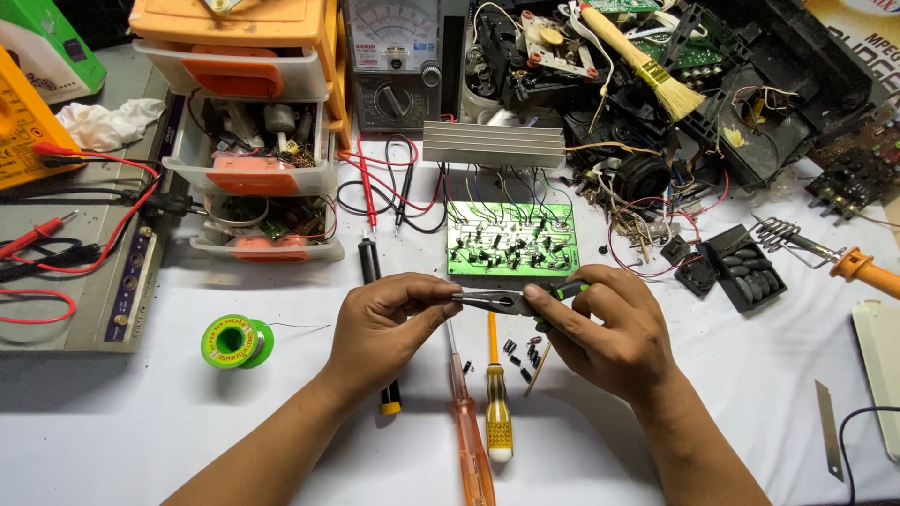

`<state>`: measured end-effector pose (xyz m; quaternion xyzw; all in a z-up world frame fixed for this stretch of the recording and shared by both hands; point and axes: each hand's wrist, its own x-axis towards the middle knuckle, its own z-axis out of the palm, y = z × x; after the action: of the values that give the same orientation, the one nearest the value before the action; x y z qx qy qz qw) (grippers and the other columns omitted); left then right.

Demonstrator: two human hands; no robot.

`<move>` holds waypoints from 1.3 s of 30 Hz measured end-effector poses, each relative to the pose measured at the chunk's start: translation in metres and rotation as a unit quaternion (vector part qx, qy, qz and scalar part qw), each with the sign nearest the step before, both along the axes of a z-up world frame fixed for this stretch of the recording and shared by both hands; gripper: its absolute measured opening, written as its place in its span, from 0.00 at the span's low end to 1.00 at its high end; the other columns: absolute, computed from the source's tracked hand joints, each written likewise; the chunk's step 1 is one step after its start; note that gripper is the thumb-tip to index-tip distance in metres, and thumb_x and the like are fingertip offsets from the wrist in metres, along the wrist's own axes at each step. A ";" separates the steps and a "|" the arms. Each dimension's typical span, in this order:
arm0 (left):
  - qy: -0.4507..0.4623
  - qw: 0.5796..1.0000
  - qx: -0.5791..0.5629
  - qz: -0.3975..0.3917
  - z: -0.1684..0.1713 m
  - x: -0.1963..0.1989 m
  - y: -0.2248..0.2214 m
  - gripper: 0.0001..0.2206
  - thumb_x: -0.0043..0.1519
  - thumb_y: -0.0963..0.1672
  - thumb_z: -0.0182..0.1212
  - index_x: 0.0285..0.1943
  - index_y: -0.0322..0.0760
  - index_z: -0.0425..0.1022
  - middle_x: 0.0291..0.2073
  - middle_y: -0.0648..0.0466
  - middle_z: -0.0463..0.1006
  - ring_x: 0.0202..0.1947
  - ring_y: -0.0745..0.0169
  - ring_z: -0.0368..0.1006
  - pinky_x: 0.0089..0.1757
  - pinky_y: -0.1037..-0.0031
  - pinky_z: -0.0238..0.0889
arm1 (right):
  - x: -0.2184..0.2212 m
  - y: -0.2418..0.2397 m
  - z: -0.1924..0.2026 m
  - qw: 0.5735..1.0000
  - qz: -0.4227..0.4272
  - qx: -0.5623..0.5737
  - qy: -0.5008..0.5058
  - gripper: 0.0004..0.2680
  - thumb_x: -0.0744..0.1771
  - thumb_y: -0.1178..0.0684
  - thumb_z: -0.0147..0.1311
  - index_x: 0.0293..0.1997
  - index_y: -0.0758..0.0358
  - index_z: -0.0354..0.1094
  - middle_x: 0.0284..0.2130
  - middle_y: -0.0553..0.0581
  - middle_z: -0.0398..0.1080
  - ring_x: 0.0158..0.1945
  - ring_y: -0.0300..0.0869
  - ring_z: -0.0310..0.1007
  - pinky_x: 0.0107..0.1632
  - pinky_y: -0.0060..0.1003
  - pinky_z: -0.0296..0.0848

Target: Soldering electronic components onto a printed circuit board at a repair bench.

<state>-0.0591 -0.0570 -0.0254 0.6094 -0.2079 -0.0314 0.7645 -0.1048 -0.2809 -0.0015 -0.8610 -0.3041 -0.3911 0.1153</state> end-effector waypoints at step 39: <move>0.070 0.996 0.054 0.029 0.014 -0.003 0.007 0.06 0.51 0.39 0.60 0.36 0.34 0.76 0.29 0.54 0.78 0.30 0.73 0.72 0.36 0.85 0.68 | -0.104 -0.021 -0.020 0.910 -0.297 0.084 0.277 0.18 0.58 0.48 0.56 0.51 0.58 0.65 0.21 0.53 0.66 0.27 0.43 0.62 0.35 0.36 0.62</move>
<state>-0.0620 -0.0500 -0.0110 0.6519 -0.1338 -0.0632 0.7437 -0.2091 -0.3024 -0.0219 -0.9725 0.0436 -0.1767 0.1451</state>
